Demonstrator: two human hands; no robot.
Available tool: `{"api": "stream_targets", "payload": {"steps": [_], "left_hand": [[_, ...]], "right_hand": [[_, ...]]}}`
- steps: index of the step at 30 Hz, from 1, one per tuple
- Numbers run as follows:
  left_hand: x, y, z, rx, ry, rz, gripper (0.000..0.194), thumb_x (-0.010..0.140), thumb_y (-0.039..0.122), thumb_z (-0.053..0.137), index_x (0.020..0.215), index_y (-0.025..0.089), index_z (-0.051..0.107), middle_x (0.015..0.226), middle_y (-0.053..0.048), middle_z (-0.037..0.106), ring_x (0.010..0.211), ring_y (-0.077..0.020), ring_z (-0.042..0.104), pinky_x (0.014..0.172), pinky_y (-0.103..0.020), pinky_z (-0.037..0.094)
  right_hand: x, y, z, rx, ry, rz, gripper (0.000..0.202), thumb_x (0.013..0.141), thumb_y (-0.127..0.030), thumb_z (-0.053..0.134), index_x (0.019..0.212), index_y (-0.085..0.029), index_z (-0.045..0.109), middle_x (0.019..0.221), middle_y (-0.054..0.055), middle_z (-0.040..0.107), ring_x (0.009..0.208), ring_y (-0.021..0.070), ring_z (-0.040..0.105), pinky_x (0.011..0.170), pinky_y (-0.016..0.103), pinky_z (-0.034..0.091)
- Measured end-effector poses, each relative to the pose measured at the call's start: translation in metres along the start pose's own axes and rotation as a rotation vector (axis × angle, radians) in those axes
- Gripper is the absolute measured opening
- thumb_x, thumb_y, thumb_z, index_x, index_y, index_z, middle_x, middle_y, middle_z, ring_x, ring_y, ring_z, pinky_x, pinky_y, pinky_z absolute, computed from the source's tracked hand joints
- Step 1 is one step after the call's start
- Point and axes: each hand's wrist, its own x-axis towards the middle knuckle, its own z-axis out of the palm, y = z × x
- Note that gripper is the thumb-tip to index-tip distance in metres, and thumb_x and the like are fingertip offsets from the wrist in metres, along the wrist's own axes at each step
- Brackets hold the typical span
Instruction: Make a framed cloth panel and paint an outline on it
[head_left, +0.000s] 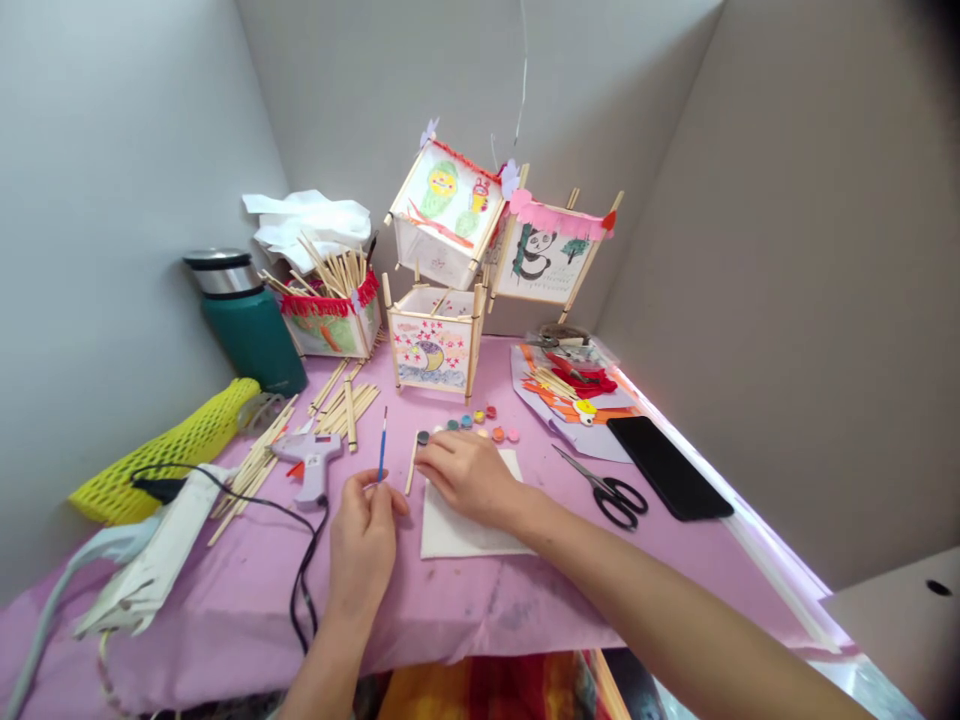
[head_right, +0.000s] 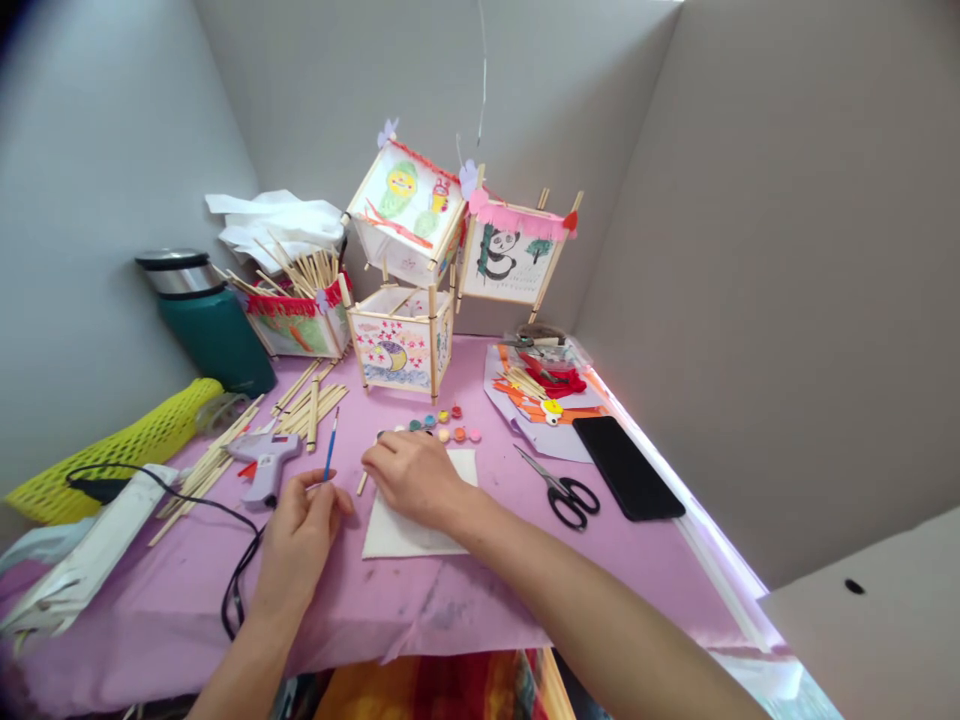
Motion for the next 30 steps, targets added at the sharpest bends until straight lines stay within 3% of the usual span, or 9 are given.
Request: {"api": "stream_targets", "payload": {"steps": [4,9,14,20,23,26,30], "left_hand": [[-0.002,0.001,-0.004,0.02,-0.054,0.007,0.023,0.087,0.042,0.045,0.081,0.021,0.053,0.064,0.004,0.058,0.062,-0.0134,0.055,0.064,-0.024,0.042],[-0.002,0.0,-0.005,0.147,0.046,0.136,0.027,0.086,0.033,0.045,0.101,0.018,0.061,0.092,-0.005,0.065,0.086,-0.0196,0.06,0.079,-0.031,0.046],[0.0,-0.004,-0.002,0.325,0.069,0.298,0.033,0.087,0.022,0.037,0.113,0.016,0.057,0.105,-0.01,0.063,0.099,-0.0226,0.059,0.086,-0.036,0.047],[0.001,-0.001,-0.01,0.462,0.089,0.309,0.035,0.088,0.02,0.036,0.117,0.014,0.055,0.102,-0.012,0.063,0.096,-0.0247,0.06,0.082,-0.039,0.048],[-0.009,0.011,-0.009,0.364,-0.047,0.248,0.032,0.088,0.022,0.036,0.112,0.017,0.057,0.104,-0.01,0.064,0.097,-0.0225,0.061,0.082,-0.036,0.048],[-0.028,0.026,-0.001,0.279,-0.211,0.163,0.028,0.089,0.026,0.037,0.11,0.019,0.054,0.095,-0.008,0.066,0.091,-0.0219,0.062,0.075,-0.034,0.048],[-0.05,0.037,0.015,0.158,-0.339,0.151,0.021,0.09,0.027,0.035,0.105,0.02,0.048,0.087,-0.006,0.063,0.08,-0.0202,0.062,0.067,-0.031,0.044]], "right_hand": [[-0.027,0.019,-0.024,0.051,0.082,0.133,0.017,0.092,-0.022,0.047,0.094,-0.018,0.063,0.089,0.006,0.066,0.082,0.0166,0.059,0.073,0.028,0.042],[-0.085,0.052,-0.058,-0.132,0.114,0.396,0.019,0.091,-0.025,0.047,0.09,-0.02,0.065,0.086,0.006,0.066,0.077,0.0186,0.062,0.07,0.029,0.046],[-0.121,0.061,-0.067,-0.322,0.088,0.436,0.024,0.091,-0.029,0.045,0.09,-0.019,0.066,0.088,0.007,0.067,0.075,0.0185,0.064,0.064,0.028,0.045],[-0.118,0.053,-0.07,-0.41,0.041,0.43,0.022,0.091,-0.028,0.046,0.088,-0.02,0.066,0.088,0.006,0.066,0.074,0.0189,0.063,0.061,0.03,0.044],[-0.107,0.038,-0.07,-0.303,0.114,0.339,0.019,0.091,-0.025,0.046,0.097,-0.02,0.063,0.09,0.007,0.066,0.078,0.0198,0.062,0.068,0.031,0.046],[-0.092,0.017,-0.063,-0.236,0.195,0.15,0.025,0.089,-0.019,0.048,0.113,-0.02,0.057,0.096,0.008,0.066,0.082,0.0202,0.061,0.071,0.032,0.044],[-0.075,-0.006,-0.049,-0.217,0.137,-0.051,0.029,0.089,-0.013,0.047,0.117,-0.018,0.055,0.082,0.006,0.066,0.069,0.017,0.056,0.064,0.031,0.038]]}}
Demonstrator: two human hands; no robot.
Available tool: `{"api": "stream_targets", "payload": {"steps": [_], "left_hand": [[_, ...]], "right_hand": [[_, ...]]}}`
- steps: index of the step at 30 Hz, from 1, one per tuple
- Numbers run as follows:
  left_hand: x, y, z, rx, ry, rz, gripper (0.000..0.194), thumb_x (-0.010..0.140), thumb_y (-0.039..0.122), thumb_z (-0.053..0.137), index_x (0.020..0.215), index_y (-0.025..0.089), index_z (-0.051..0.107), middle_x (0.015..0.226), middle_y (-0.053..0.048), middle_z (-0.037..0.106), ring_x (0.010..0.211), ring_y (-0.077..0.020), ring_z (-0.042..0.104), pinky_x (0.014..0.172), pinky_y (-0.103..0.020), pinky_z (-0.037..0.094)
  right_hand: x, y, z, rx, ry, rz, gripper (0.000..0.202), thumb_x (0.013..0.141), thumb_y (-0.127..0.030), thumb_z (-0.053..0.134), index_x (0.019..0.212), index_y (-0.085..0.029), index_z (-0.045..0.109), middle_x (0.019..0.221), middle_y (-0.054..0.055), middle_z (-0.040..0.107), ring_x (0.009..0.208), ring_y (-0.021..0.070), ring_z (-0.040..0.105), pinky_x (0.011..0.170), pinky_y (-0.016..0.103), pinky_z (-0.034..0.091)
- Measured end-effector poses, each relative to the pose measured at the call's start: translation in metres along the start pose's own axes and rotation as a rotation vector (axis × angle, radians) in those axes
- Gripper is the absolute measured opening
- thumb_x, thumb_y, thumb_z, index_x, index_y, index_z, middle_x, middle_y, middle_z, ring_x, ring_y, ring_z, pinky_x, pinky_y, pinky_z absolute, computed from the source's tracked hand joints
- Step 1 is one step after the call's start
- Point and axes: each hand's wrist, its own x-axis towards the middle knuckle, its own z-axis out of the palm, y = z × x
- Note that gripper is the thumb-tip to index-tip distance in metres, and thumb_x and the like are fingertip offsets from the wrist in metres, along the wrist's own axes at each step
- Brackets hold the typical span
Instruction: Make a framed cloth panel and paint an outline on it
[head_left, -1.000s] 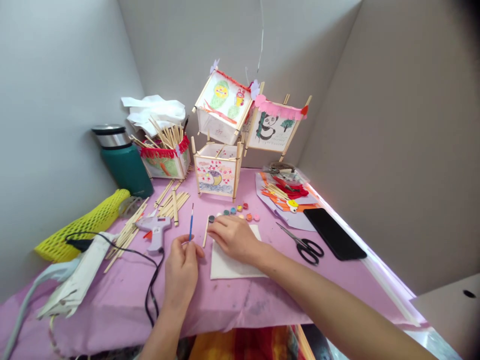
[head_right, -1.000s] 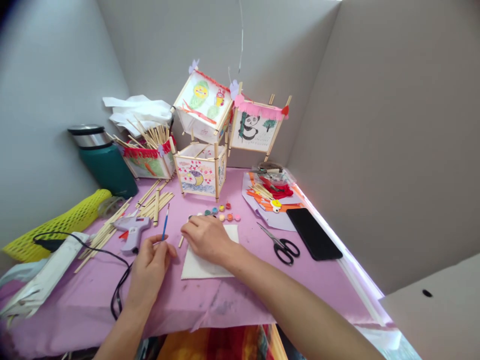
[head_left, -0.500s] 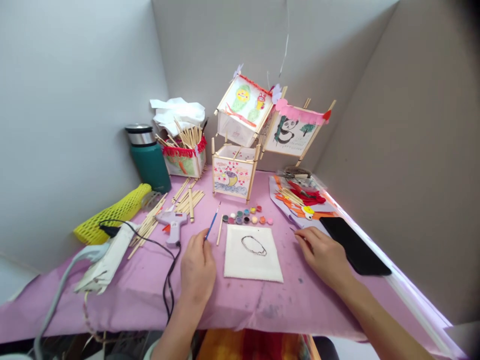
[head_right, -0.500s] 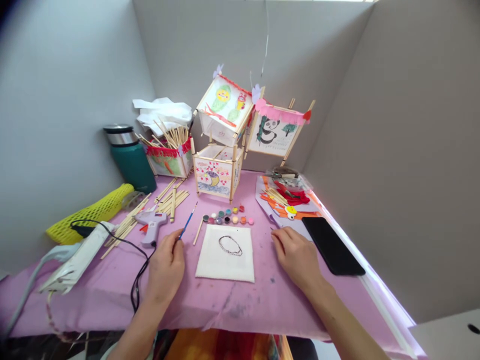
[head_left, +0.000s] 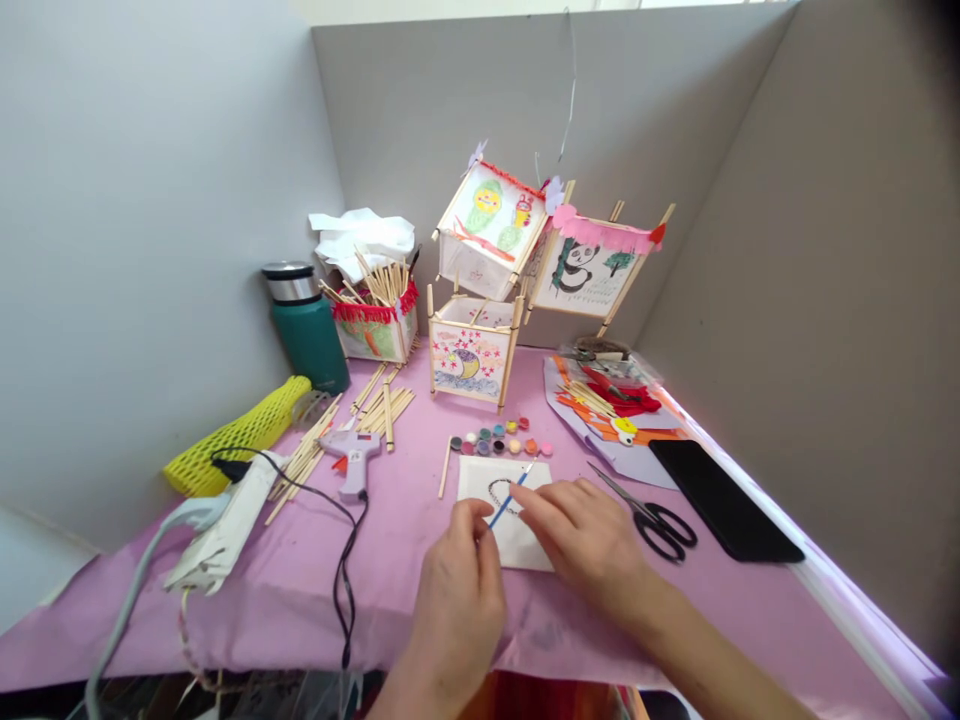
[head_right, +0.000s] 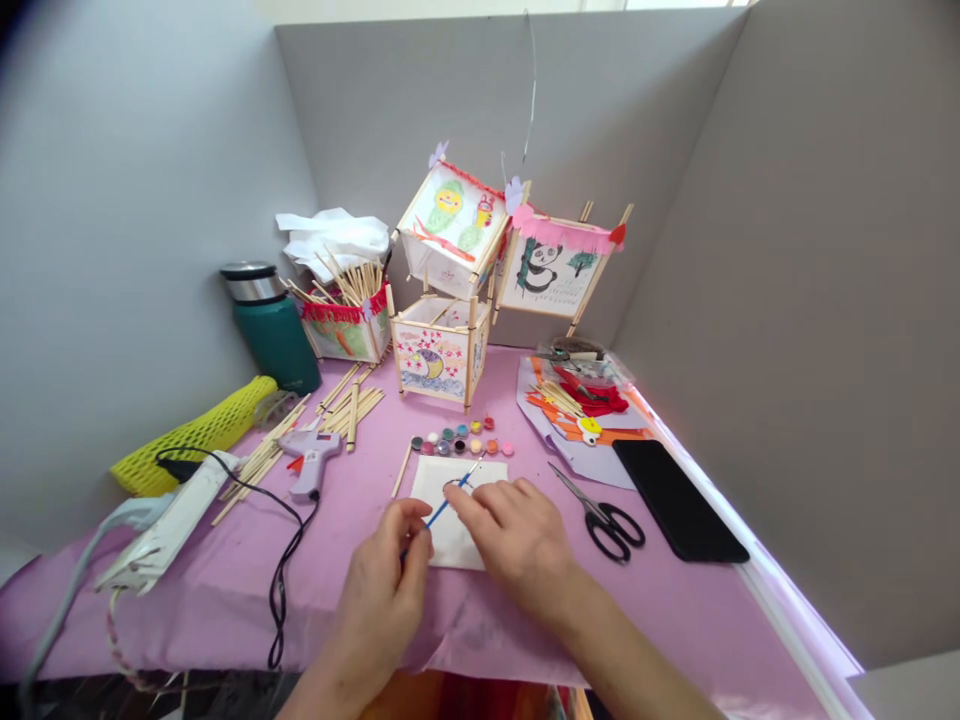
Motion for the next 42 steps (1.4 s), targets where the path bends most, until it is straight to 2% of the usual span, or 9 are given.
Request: {"api": "stream_targets", "payload": {"steps": [3,7,9,12,14,16,20,26,42], "left_hand": [[-0.002,0.004,0.006,-0.088,-0.047,-0.019,0.019,0.091,0.029,0.035,0.104,0.02,0.046,0.081,-0.004,0.061,0.076,-0.0188,0.06,0.065,-0.03,0.041],[0.002,0.002,-0.001,-0.229,-0.098,-0.05,0.029,0.094,0.036,0.032,0.114,0.02,0.045,0.079,-0.001,0.06,0.072,-0.0162,0.057,0.067,-0.029,0.041],[0.006,-0.002,-0.007,-0.223,-0.053,-0.055,0.032,0.094,0.039,0.03,0.115,0.021,0.046,0.084,-0.002,0.061,0.075,-0.0161,0.057,0.071,-0.03,0.042],[0.011,-0.014,-0.013,-0.093,0.05,-0.031,0.03,0.094,0.038,0.032,0.111,0.021,0.05,0.091,-0.004,0.06,0.083,-0.0173,0.055,0.076,-0.032,0.042],[0.013,-0.023,-0.012,0.039,0.081,0.052,0.025,0.093,0.033,0.037,0.106,0.02,0.053,0.096,-0.005,0.059,0.09,-0.0191,0.054,0.081,-0.035,0.041],[0.015,-0.03,-0.007,0.2,0.067,0.176,0.019,0.09,0.026,0.042,0.103,0.019,0.054,0.101,-0.006,0.059,0.097,-0.0217,0.051,0.085,-0.039,0.04],[0.015,-0.035,0.003,0.45,0.039,0.322,0.021,0.087,0.018,0.046,0.106,0.017,0.055,0.109,-0.008,0.059,0.102,-0.0247,0.047,0.086,-0.043,0.04],[0.014,-0.032,0.005,0.583,0.034,0.365,0.024,0.088,0.021,0.046,0.109,0.017,0.057,0.116,-0.007,0.06,0.103,-0.0258,0.046,0.086,-0.044,0.041],[0.013,-0.03,0.006,0.625,0.039,0.361,0.024,0.089,0.024,0.047,0.106,0.015,0.061,0.117,-0.007,0.061,0.103,-0.0267,0.046,0.086,-0.046,0.042]], "right_hand": [[0.005,-0.005,0.009,0.005,-0.027,-0.045,0.023,0.091,-0.014,0.043,0.107,-0.017,0.059,0.075,0.005,0.064,0.064,0.0157,0.053,0.061,0.031,0.033],[0.013,0.011,0.014,-0.019,-0.016,-0.009,0.018,0.091,-0.015,0.044,0.091,-0.016,0.061,0.07,0.005,0.062,0.063,0.0161,0.053,0.062,0.032,0.033],[0.02,0.024,0.012,0.034,0.057,0.097,0.015,0.091,-0.016,0.045,0.092,-0.016,0.06,0.076,0.006,0.065,0.07,0.0168,0.057,0.065,0.031,0.037],[0.03,0.038,0.011,0.306,0.146,0.385,0.016,0.093,-0.022,0.043,0.094,-0.018,0.058,0.083,0.005,0.066,0.074,0.0162,0.06,0.069,0.028,0.042],[0.032,0.039,0.014,0.528,0.162,0.535,0.019,0.095,-0.025,0.038,0.094,-0.019,0.056,0.079,0.002,0.063,0.067,0.0139,0.058,0.064,0.026,0.044],[0.03,0.035,0.02,0.69,0.143,0.587,0.019,0.095,-0.027,0.038,0.091,-0.02,0.055,0.073,0.0,0.059,0.059,0.0121,0.055,0.06,0.025,0.043],[0.017,0.023,0.032,0.73,0.058,0.532,0.026,0.093,-0.028,0.042,0.071,-0.019,0.053,0.067,-0.001,0.054,0.058,0.011,0.052,0.062,0.025,0.041],[0.003,0.019,0.037,0.919,0.004,0.643,0.028,0.096,-0.031,0.038,0.082,-0.018,0.059,0.067,-0.001,0.057,0.05,0.009,0.05,0.054,0.023,0.041],[0.005,0.01,0.04,0.668,0.039,0.571,0.029,0.092,-0.025,0.047,0.07,-0.018,0.064,0.069,0.001,0.068,0.059,0.0107,0.062,0.063,0.021,0.046]]}}
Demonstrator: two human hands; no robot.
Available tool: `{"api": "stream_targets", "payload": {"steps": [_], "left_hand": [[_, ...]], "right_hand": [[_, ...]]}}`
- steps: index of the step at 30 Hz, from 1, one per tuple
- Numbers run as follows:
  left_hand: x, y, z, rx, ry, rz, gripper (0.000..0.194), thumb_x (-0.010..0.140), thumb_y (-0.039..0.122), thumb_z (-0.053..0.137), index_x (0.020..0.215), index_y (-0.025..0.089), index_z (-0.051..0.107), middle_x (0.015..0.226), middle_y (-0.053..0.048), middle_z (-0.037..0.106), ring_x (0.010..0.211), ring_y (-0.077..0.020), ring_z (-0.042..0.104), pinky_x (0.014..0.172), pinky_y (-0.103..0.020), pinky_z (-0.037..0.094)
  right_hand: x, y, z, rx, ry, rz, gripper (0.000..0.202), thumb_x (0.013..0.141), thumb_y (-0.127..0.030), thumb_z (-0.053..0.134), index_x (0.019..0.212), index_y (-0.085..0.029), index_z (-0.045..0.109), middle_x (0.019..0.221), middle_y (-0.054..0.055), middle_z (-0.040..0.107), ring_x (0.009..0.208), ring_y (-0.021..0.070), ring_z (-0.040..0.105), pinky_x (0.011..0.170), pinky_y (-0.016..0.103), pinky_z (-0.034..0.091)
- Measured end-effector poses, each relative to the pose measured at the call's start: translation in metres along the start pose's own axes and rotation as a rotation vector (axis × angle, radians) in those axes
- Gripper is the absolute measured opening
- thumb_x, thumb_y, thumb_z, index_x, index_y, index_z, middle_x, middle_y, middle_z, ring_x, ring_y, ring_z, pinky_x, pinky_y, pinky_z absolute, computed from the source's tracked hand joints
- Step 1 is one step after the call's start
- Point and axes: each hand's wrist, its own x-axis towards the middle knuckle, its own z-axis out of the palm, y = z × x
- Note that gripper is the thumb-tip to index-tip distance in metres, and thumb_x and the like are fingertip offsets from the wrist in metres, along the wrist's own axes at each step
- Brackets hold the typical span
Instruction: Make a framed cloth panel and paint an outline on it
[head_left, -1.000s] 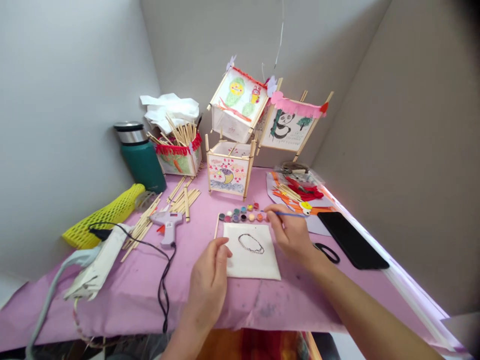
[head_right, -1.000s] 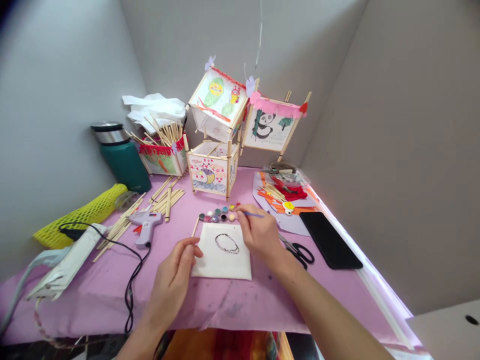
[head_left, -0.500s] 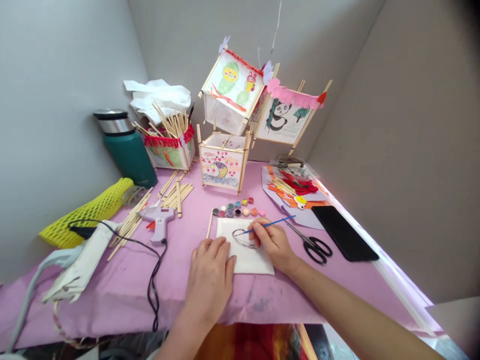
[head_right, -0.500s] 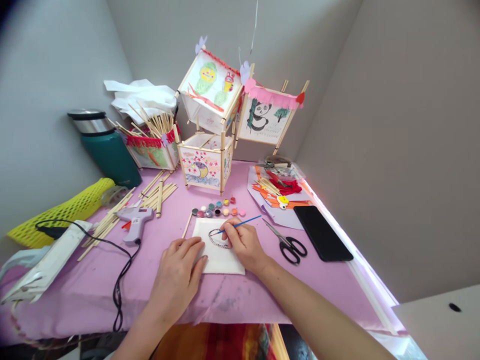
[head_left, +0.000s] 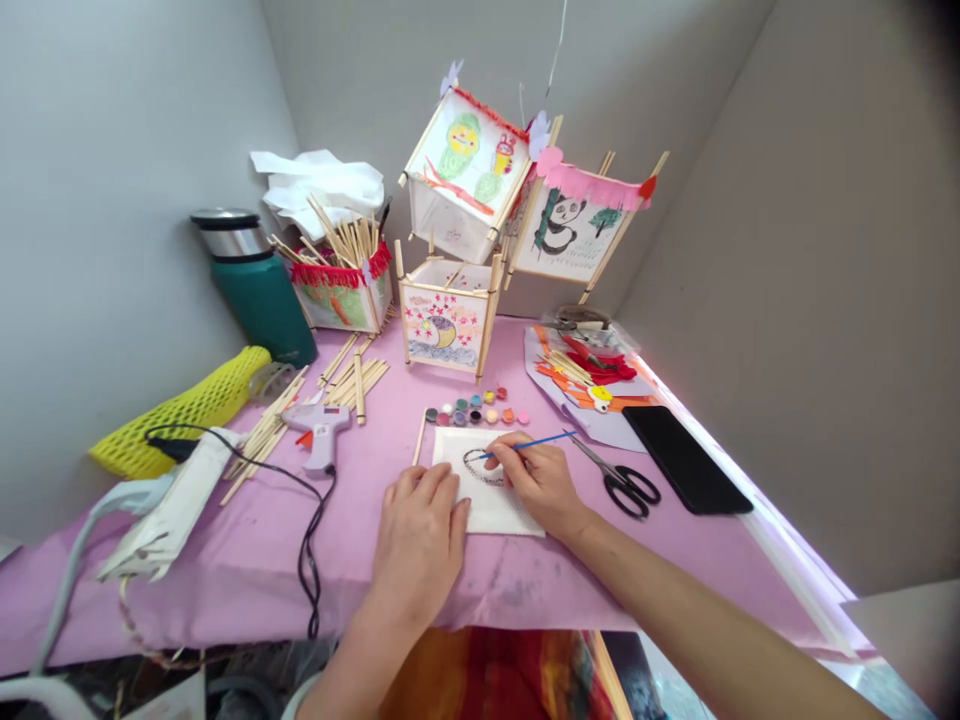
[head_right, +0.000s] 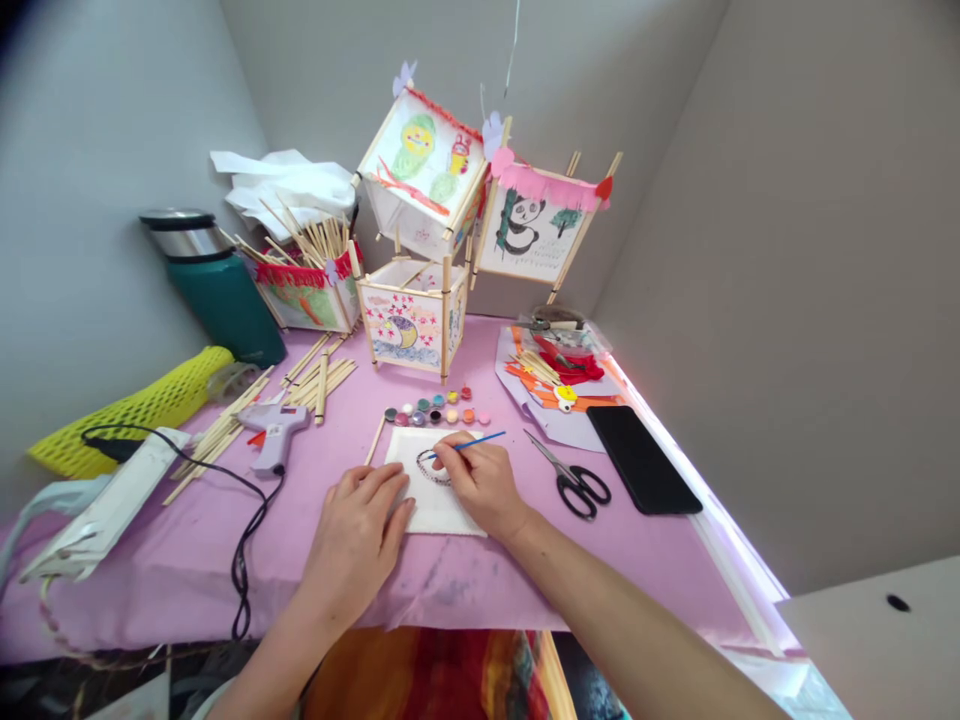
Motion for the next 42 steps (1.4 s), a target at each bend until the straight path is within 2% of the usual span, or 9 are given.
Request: {"api": "stream_targets", "payload": {"steps": [6,19,30,42], "left_hand": [[-0.0005,-0.0002,0.0006,0.013,0.002,0.004,0.025,0.088,0.024,0.047,0.107,0.015,0.06,0.117,-0.008,0.061,0.103,-0.0272,0.047,0.086,-0.046,0.043],[-0.0004,-0.0004,0.0001,0.008,0.0,0.008,0.025,0.089,0.024,0.046,0.107,0.015,0.06,0.117,-0.008,0.061,0.102,-0.0271,0.046,0.085,-0.046,0.043],[-0.0001,0.0002,-0.0005,0.009,-0.01,0.002,0.025,0.089,0.024,0.046,0.108,0.015,0.06,0.117,-0.007,0.061,0.102,-0.0269,0.046,0.086,-0.046,0.042],[-0.0006,-0.0007,0.0008,0.013,0.006,0.013,0.025,0.089,0.023,0.046,0.108,0.016,0.06,0.117,-0.008,0.061,0.102,-0.0272,0.046,0.085,-0.046,0.043]], "right_hand": [[0.0,-0.0009,-0.0002,-0.017,-0.004,0.03,0.027,0.092,-0.027,0.048,0.076,-0.018,0.066,0.067,0.001,0.067,0.057,0.011,0.062,0.06,0.021,0.046],[0.0003,0.0015,0.0016,-0.008,-0.018,0.027,0.032,0.092,-0.029,0.046,0.068,-0.02,0.064,0.072,0.002,0.069,0.064,0.0139,0.065,0.061,0.023,0.048],[0.0013,-0.0007,0.0009,0.023,-0.044,-0.008,0.037,0.092,-0.027,0.046,0.058,-0.02,0.059,0.077,0.002,0.07,0.069,0.0132,0.065,0.067,0.023,0.048],[0.0014,-0.0005,0.0004,0.028,-0.046,0.003,0.039,0.092,-0.027,0.046,0.055,-0.021,0.056,0.076,0.002,0.07,0.069,0.0134,0.065,0.069,0.024,0.048]]}}
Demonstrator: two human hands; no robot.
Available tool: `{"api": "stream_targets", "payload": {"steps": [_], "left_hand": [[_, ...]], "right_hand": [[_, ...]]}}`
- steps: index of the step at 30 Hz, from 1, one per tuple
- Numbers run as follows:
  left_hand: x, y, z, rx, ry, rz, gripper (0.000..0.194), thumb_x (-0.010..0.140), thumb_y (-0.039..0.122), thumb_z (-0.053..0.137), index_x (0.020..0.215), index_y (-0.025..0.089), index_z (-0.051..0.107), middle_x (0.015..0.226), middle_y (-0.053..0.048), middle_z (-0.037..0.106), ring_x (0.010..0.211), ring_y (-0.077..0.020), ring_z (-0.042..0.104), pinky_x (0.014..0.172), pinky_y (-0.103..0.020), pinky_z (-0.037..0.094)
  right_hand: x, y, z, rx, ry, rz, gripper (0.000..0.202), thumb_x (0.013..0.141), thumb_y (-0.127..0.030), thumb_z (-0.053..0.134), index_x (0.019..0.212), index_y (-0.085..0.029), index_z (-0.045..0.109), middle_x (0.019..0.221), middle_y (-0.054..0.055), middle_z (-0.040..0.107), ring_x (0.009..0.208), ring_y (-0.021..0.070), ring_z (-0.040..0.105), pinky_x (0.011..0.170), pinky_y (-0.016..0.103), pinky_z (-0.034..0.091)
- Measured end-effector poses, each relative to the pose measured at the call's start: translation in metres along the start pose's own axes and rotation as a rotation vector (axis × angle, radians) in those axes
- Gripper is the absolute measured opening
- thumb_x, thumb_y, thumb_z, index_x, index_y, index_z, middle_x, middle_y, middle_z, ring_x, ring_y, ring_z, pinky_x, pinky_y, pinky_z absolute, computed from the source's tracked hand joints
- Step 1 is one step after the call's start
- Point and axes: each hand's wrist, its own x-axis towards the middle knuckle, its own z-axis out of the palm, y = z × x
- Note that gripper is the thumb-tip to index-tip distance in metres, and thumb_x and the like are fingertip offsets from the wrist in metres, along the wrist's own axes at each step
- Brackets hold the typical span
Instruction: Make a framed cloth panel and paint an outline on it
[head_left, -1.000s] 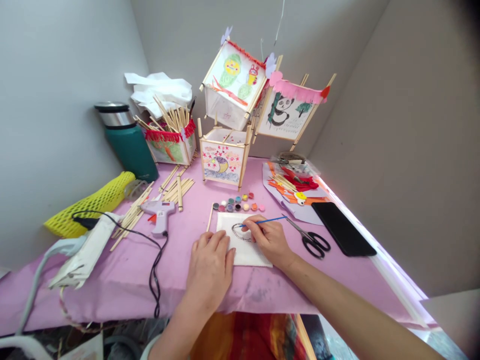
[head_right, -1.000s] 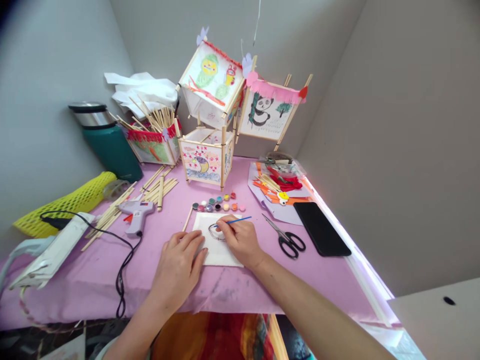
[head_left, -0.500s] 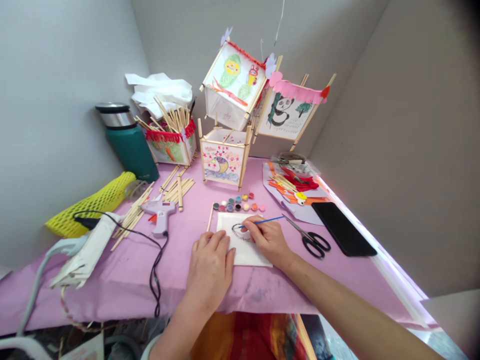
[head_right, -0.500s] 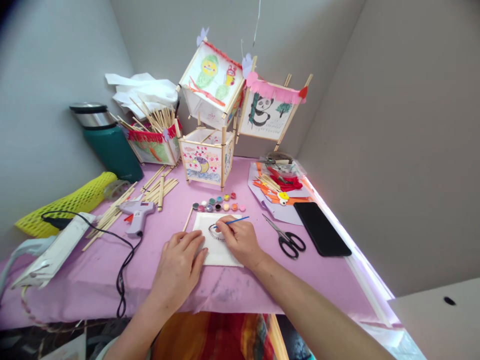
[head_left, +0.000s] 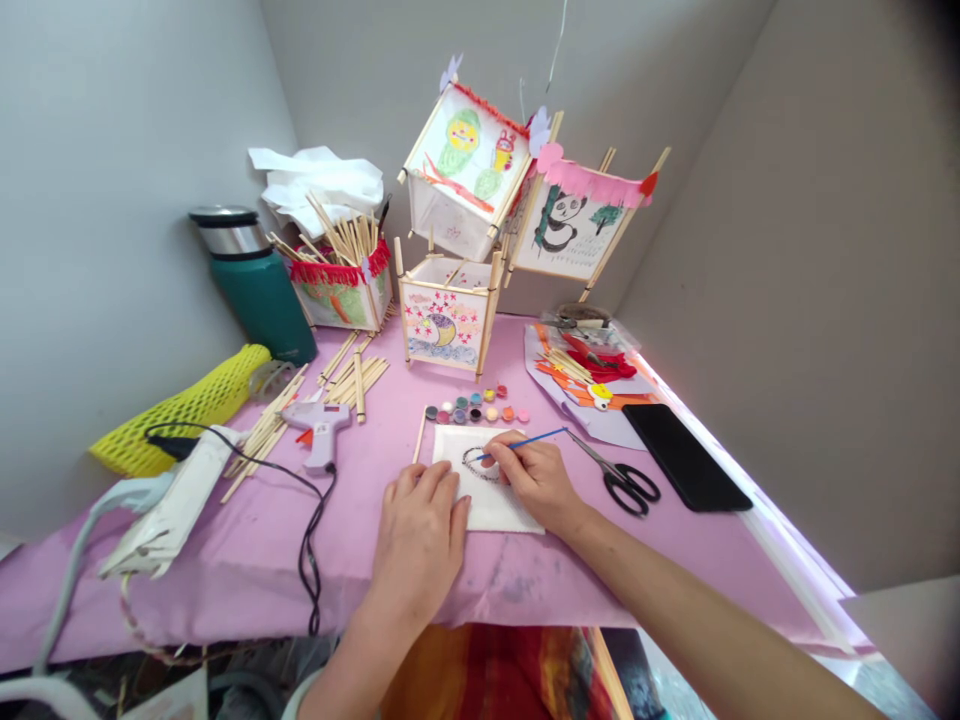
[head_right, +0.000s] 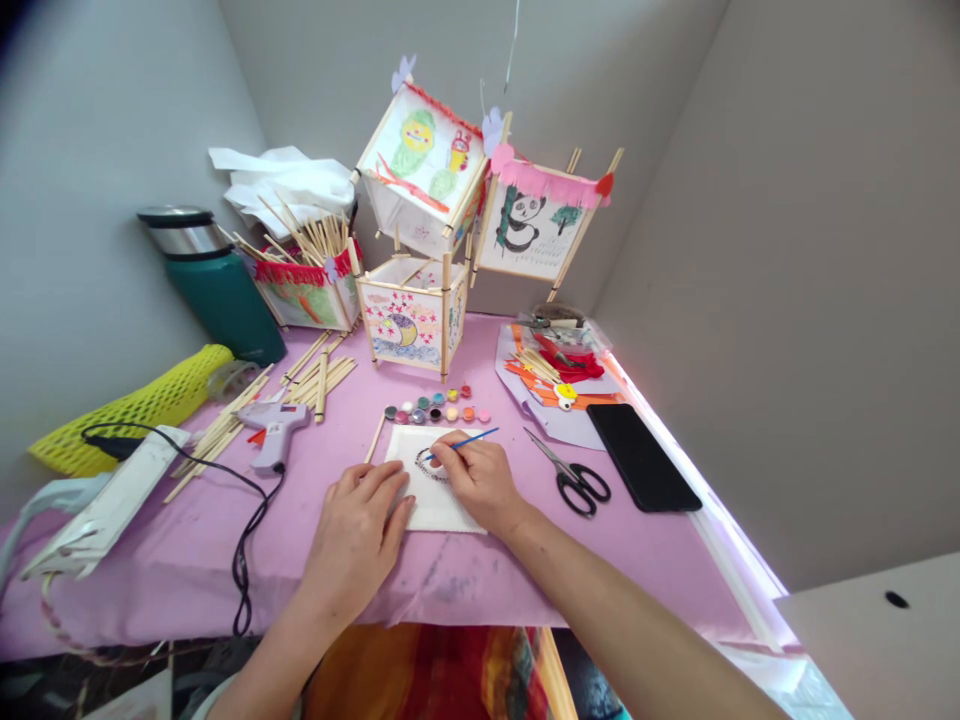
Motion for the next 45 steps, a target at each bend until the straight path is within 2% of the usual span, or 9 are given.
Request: {"api": "stream_targets", "payload": {"steps": [13,18,25,31,45], "left_hand": [[0.0003,0.0005,-0.0008,-0.004,-0.007,-0.007,0.025,0.089,0.024,0.045,0.107,0.015,0.061,0.117,-0.008,0.061,0.102,-0.0272,0.046,0.086,-0.046,0.043],[0.0003,0.0,-0.0001,0.002,-0.002,0.0,0.026,0.088,0.023,0.046,0.108,0.015,0.061,0.117,-0.009,0.061,0.101,-0.0274,0.047,0.085,-0.046,0.043],[0.0002,0.0009,-0.0009,0.005,-0.012,-0.005,0.025,0.089,0.024,0.046,0.107,0.016,0.06,0.117,-0.007,0.061,0.102,-0.0269,0.046,0.086,-0.046,0.043],[0.0004,0.0012,-0.0011,0.001,-0.015,-0.007,0.025,0.089,0.025,0.045,0.107,0.016,0.06,0.118,-0.008,0.061,0.103,-0.0267,0.045,0.087,-0.046,0.042],[0.0005,0.0012,-0.0013,0.0,-0.013,-0.008,0.026,0.089,0.024,0.045,0.108,0.015,0.061,0.118,-0.007,0.061,0.103,-0.027,0.045,0.086,-0.045,0.042]], "right_hand": [[-0.0003,0.0007,0.0002,0.001,0.001,0.007,0.036,0.092,-0.027,0.045,0.061,-0.02,0.061,0.077,0.002,0.07,0.067,0.0132,0.064,0.069,0.024,0.048],[-0.0009,0.0012,-0.0001,0.032,0.0,0.024,0.04,0.093,-0.029,0.045,0.057,-0.019,0.059,0.075,0.003,0.068,0.067,0.0131,0.064,0.065,0.023,0.048],[-0.0013,0.0021,-0.0008,0.048,-0.009,0.041,0.039,0.093,-0.031,0.044,0.06,-0.019,0.061,0.074,0.004,0.068,0.065,0.0131,0.063,0.063,0.023,0.048],[-0.0015,0.0013,-0.0009,0.078,-0.009,0.076,0.033,0.093,-0.032,0.044,0.07,-0.018,0.064,0.069,0.002,0.066,0.058,0.0123,0.061,0.059,0.022,0.047],[-0.0023,0.0039,-0.0011,0.128,-0.022,0.144,0.031,0.093,-0.035,0.043,0.076,-0.017,0.061,0.063,0.001,0.062,0.051,0.0107,0.056,0.055,0.022,0.044]]}}
